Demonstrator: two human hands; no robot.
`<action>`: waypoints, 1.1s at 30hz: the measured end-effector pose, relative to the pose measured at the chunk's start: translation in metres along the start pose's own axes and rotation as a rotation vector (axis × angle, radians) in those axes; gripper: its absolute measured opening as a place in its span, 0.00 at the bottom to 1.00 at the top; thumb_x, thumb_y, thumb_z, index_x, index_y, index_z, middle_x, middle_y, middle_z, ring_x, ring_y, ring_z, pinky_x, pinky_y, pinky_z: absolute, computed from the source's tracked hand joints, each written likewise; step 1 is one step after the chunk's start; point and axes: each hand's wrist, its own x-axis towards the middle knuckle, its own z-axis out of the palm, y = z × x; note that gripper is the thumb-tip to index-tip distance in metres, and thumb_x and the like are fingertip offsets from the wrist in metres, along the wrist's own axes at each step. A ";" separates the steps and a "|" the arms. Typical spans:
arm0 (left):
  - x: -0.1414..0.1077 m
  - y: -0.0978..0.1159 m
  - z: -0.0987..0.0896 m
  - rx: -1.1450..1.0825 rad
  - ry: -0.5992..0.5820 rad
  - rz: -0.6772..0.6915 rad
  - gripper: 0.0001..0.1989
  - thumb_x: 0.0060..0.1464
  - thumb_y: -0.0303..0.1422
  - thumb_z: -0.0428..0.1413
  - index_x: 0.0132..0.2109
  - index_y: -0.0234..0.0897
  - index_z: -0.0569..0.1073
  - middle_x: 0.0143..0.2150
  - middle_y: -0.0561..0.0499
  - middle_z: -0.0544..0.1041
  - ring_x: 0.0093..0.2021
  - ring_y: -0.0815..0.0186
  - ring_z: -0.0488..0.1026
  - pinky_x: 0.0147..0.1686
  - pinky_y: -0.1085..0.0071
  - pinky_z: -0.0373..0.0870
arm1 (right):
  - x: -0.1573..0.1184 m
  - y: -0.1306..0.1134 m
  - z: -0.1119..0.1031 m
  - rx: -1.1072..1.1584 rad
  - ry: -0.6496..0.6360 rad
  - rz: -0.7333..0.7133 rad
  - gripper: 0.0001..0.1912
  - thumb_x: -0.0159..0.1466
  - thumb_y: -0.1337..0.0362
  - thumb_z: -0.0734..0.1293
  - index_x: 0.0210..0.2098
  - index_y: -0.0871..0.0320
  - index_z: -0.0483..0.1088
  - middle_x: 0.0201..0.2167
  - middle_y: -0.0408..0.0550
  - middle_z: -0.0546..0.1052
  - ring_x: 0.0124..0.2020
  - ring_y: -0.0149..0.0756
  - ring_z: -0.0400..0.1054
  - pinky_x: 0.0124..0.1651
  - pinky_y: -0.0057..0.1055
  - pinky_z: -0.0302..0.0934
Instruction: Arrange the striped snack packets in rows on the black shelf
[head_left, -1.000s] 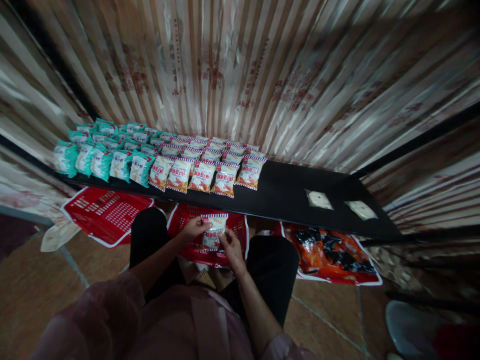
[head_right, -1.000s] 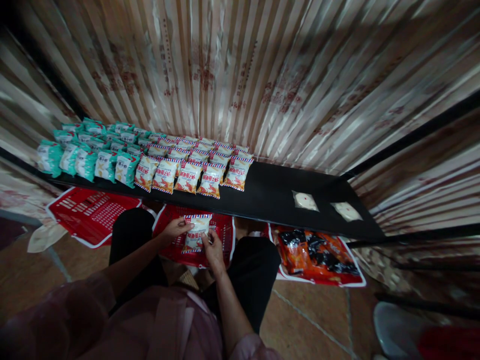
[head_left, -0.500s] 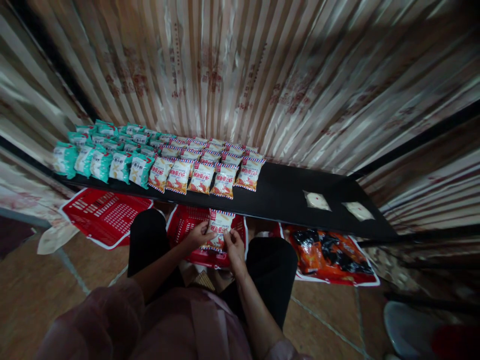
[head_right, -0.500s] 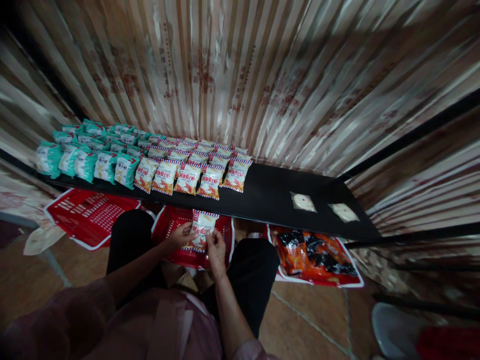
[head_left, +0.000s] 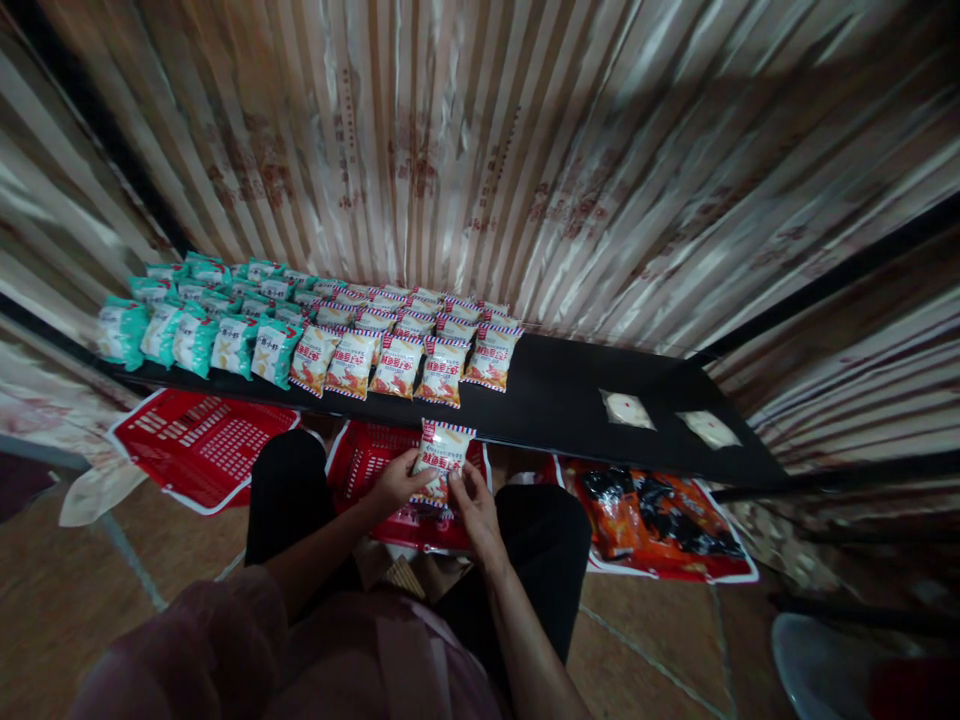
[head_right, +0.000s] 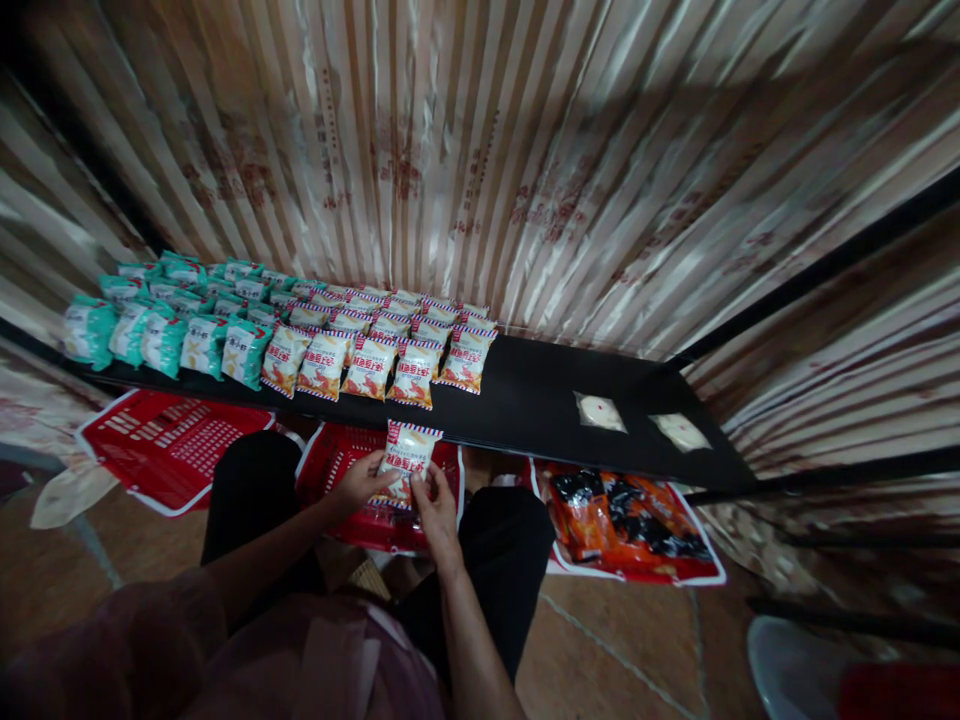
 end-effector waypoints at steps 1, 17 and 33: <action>0.002 0.000 0.002 0.004 -0.005 0.003 0.26 0.40 0.44 0.63 0.43 0.31 0.69 0.38 0.45 0.78 0.38 0.59 0.75 0.40 0.65 0.71 | 0.000 -0.003 -0.002 -0.009 -0.003 -0.005 0.27 0.50 0.51 0.71 0.46 0.56 0.69 0.42 0.49 0.77 0.44 0.44 0.71 0.49 0.39 0.65; 0.038 0.007 0.042 0.263 0.081 0.063 0.20 0.48 0.35 0.61 0.48 0.35 0.70 0.44 0.46 0.78 0.43 0.61 0.74 0.45 0.66 0.70 | 0.028 -0.027 -0.038 -0.045 0.004 -0.108 0.27 0.49 0.55 0.71 0.47 0.57 0.69 0.43 0.51 0.77 0.43 0.44 0.71 0.49 0.42 0.63; 0.050 0.049 0.087 0.932 0.225 0.305 0.22 0.54 0.27 0.48 0.57 0.32 0.64 0.56 0.42 0.69 0.56 0.59 0.65 0.59 0.61 0.60 | 0.078 -0.048 -0.056 -0.013 0.156 -0.199 0.30 0.49 0.54 0.71 0.49 0.59 0.68 0.44 0.53 0.76 0.42 0.43 0.71 0.47 0.42 0.64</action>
